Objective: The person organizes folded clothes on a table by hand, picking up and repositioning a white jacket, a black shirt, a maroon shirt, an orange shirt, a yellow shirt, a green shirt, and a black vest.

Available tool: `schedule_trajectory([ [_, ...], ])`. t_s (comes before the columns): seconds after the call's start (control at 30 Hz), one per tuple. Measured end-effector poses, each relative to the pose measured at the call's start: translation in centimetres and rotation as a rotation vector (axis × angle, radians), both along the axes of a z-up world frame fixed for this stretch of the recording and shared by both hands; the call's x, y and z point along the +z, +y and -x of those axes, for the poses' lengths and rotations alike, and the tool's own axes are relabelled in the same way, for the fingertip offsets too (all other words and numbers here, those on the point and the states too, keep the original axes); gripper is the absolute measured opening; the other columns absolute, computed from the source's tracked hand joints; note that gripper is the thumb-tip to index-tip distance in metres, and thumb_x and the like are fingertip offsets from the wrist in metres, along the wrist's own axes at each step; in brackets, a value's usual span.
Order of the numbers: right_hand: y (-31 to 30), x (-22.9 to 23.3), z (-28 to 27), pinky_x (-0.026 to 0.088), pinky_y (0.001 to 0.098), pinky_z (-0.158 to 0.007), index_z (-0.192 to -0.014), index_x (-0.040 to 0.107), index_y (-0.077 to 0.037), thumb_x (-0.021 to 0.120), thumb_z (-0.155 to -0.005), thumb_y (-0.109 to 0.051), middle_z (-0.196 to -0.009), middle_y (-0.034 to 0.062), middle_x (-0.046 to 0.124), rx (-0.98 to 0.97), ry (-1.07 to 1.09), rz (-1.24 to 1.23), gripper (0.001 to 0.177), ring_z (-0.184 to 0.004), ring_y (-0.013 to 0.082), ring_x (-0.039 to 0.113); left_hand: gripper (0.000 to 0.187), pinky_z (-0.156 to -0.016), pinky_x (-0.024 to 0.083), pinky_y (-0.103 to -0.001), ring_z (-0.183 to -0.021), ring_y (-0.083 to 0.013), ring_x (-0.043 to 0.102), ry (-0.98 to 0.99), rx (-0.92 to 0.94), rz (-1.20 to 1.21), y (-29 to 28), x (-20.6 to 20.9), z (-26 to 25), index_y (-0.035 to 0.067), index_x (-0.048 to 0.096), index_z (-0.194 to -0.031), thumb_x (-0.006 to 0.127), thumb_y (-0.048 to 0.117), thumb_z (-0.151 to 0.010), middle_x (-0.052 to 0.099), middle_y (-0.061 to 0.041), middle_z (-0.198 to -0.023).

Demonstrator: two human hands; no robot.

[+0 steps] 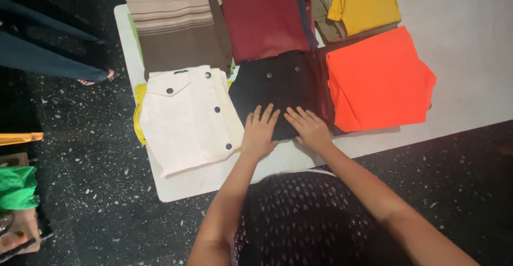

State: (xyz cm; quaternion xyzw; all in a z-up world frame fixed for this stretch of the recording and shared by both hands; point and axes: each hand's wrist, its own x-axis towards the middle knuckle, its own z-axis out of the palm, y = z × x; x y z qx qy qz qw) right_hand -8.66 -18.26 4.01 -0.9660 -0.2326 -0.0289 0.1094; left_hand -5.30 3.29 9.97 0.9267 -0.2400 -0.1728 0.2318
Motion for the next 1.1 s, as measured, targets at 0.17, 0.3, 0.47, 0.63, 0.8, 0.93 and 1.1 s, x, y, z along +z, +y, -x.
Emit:
schedule_trajectory([
  [0.17, -0.7, 0.1, -0.8, 0.056, 0.0379, -0.094, -0.132, 0.067, -0.014, 0.078, -0.062, -0.010, -0.136, 0.0050, 0.068, -0.010, -0.027, -0.090, 0.071, -0.117, 0.0252, 0.069, 0.081, -0.110, 0.035, -0.058, -0.137, -0.0444, 0.044, -0.304, -0.025, -0.183, -0.4, -2.6, 1.1, 0.015, 0.049, -0.145, 0.074, 0.002, -0.068, 0.044, -0.015, -0.152],
  [0.3, -0.7, 2.1, -1.9, 0.059, 0.0353, -0.089, -0.125, 0.072, -0.016, 0.078, -0.066, -0.010, -0.125, 0.0027, 0.074, -0.066, 0.036, -0.190, 0.060, -0.108, 0.0212, 0.072, 0.046, -0.097, 0.054, -0.043, -0.117, -0.0380, 0.067, -0.360, 0.057, 0.116, 0.2, -4.1, -0.4, 0.007, 0.067, -0.127, 0.066, -0.004, -0.082, 0.069, -0.013, -0.132],
  [0.47, 0.2, 5.7, -2.8, 0.052, 0.0411, -0.097, -0.128, 0.069, -0.017, 0.083, -0.070, -0.019, -0.128, 0.0044, 0.071, -0.086, 0.097, -0.192, 0.059, -0.115, 0.0243, 0.067, 0.044, -0.081, 0.057, -0.042, -0.093, -0.0302, 0.073, -0.199, -0.019, 0.130, 0.6, -0.2, -4.3, 0.014, 0.077, -0.111, 0.067, -0.001, -0.071, 0.077, -0.010, -0.099],
  [0.63, 1.4, 5.0, -3.1, 0.038, 0.0516, -0.107, -0.135, 0.061, -0.014, 0.089, -0.063, -0.024, -0.140, 0.0130, 0.060, -0.063, 0.119, -0.145, 0.078, -0.131, 0.0335, 0.053, 0.047, -0.077, 0.058, -0.044, -0.086, -0.0310, 0.074, -0.160, -0.062, 0.032, 0.3, -1.9, -4.9, 0.023, 0.080, -0.109, 0.070, 0.002, -0.068, 0.076, -0.011, -0.090],
  [0.8, 1.1, 1.2, -2.3, 0.044, 0.0451, -0.110, -0.137, 0.064, -0.017, 0.082, -0.060, -0.007, -0.140, 0.0091, 0.064, -0.067, 0.126, -0.206, 0.080, -0.133, 0.0276, 0.058, 0.050, -0.086, 0.055, -0.043, -0.101, -0.0311, 0.071, -0.163, 0.028, 0.149, 1.0, -2.2, -2.5, 0.014, 0.075, -0.114, 0.070, -0.001, -0.067, 0.076, -0.007, -0.112],
  [0.93, 1.4, 0.7, -2.3, 0.052, 0.0386, -0.106, -0.136, 0.066, -0.019, 0.077, -0.061, 0.000, -0.137, 0.0087, 0.067, -0.078, 0.090, -0.247, 0.077, -0.129, 0.0256, 0.063, 0.058, -0.102, 0.046, -0.047, -0.124, -0.0342, 0.061, -0.230, 0.164, 0.222, 1.2, -2.1, 0.2, 0.013, 0.071, -0.123, 0.070, -0.003, -0.068, 0.070, -0.009, -0.131],
  [1.1, 1.5, 0.5, -2.1, 0.054, 0.0377, -0.102, -0.133, 0.068, -0.019, 0.075, -0.059, 0.002, -0.135, 0.0094, 0.067, -0.082, 0.067, -0.258, 0.077, -0.125, 0.0261, 0.064, 0.079, -0.110, 0.016, -0.064, -0.144, -0.0420, 0.034, -0.023, 0.421, 0.039, 0.6, 3.5, 1.6, 0.013, 0.057, -0.138, 0.080, 0.011, -0.063, 0.047, -0.019, -0.150],
])
